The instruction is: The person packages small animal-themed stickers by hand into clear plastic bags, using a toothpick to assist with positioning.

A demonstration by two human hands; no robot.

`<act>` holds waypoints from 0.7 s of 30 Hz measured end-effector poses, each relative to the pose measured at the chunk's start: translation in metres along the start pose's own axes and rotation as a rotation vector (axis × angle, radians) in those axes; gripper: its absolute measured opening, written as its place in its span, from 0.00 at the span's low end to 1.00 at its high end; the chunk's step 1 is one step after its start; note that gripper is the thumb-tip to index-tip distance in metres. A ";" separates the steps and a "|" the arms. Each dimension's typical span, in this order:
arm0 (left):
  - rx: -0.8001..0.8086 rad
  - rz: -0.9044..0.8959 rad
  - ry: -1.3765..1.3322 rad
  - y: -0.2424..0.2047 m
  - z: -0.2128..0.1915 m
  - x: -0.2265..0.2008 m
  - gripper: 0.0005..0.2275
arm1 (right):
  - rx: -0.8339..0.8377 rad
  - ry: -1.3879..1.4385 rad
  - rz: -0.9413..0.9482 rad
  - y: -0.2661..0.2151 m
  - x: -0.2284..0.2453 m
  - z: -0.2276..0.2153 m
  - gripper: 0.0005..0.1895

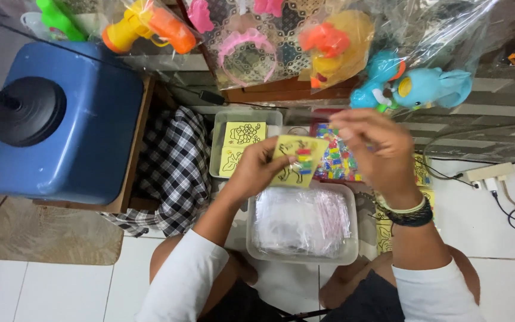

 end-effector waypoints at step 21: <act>-0.312 0.047 -0.163 -0.001 -0.070 -0.017 0.11 | 0.341 -1.080 0.468 -0.041 -0.260 0.143 0.11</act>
Point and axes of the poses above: each hand's wrist, its own y-axis towards the middle knuckle, its own z-axis out of the palm, x = y × z, the point moved 1 cm from there along y, towards the middle knuckle, and after that the axes turned 12 degrees about -x, right-handed, at the moved point
